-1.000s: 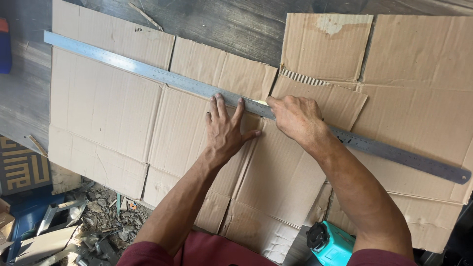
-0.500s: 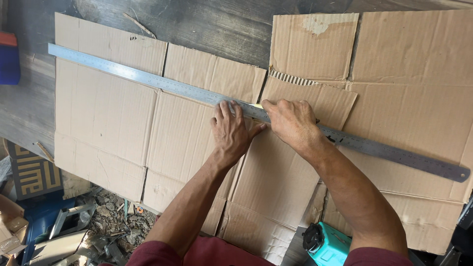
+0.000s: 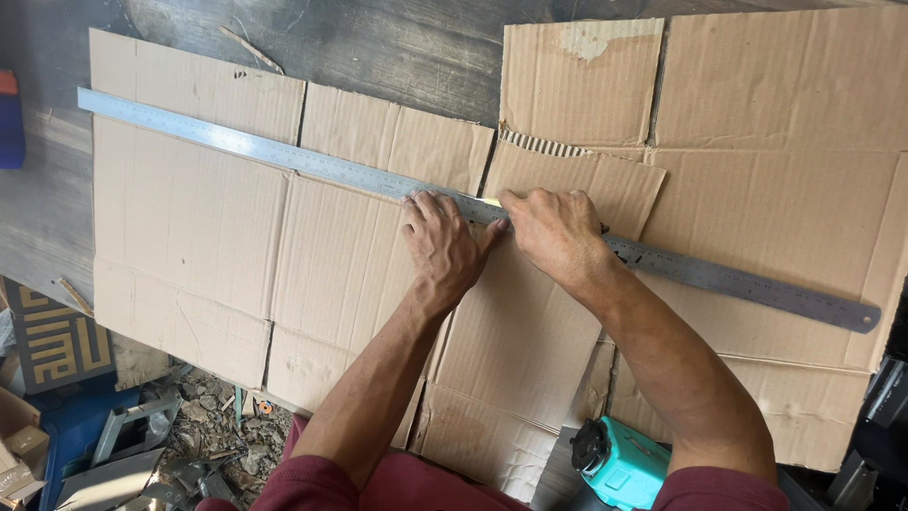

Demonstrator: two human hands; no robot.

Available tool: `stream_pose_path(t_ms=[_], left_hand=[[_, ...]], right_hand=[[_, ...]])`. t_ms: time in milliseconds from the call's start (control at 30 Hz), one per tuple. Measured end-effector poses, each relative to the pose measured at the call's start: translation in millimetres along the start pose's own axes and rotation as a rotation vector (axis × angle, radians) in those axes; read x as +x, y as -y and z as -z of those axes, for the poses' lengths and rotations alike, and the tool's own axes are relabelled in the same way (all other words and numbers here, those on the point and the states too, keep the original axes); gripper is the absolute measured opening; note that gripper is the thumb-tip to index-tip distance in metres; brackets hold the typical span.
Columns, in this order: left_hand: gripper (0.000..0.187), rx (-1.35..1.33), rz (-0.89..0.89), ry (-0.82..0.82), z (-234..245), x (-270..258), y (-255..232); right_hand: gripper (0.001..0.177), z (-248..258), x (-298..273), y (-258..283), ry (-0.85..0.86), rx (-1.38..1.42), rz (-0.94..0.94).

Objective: The person uses a metal ruler and a utility knife to measure and cut a large piece of cardboard on a wooden workbench. They mark lines, score the cardboard, and then cut along the lines to separate sections.

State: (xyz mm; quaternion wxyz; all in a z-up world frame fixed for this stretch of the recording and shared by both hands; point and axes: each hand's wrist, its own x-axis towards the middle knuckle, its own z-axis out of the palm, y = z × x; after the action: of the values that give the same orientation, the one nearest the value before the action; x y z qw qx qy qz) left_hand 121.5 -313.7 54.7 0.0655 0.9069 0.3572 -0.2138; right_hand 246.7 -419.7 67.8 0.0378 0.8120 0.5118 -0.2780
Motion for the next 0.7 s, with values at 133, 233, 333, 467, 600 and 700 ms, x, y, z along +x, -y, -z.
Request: stream_pose_path(t_ms=[133,233,333,467,600,700], left_hand=[[0.109,0.008,-0.014,-0.089,-6.2,-1.8,-1.1],[0.103,-0.008,-0.007,-0.116,-4.9,-2.3,-3.7],[0.093,-0.032,-0.008,-0.097,-15.1,1.5,-2.8],[0.062,0.013,-0.172,-0.162,-44.2,-7.5,-15.8],[0.04,-0.126,-0.383,-0.429,-62.7,-16.7,-16.5],[0.06,-0.13,-0.401,-0.41,-53.9,-24.3,-14.7]], right_hand=[[0.023,1.5,-11.3,-7.9,0.007,-0.018,-0.023],[0.023,0.6,-18.4,-13.5,0.015,-0.014,-0.029],[0.022,-4.3,-17.5,-11.7,-0.015,-0.027,-0.038],[0.02,-6.2,-17.9,-13.2,-0.016,-0.022,-0.028],[0.021,-10.9,-16.5,-13.3,-0.048,-0.035,-0.024],[0.02,-12.0,-16.9,-11.5,-0.06,-0.01,-0.021]])
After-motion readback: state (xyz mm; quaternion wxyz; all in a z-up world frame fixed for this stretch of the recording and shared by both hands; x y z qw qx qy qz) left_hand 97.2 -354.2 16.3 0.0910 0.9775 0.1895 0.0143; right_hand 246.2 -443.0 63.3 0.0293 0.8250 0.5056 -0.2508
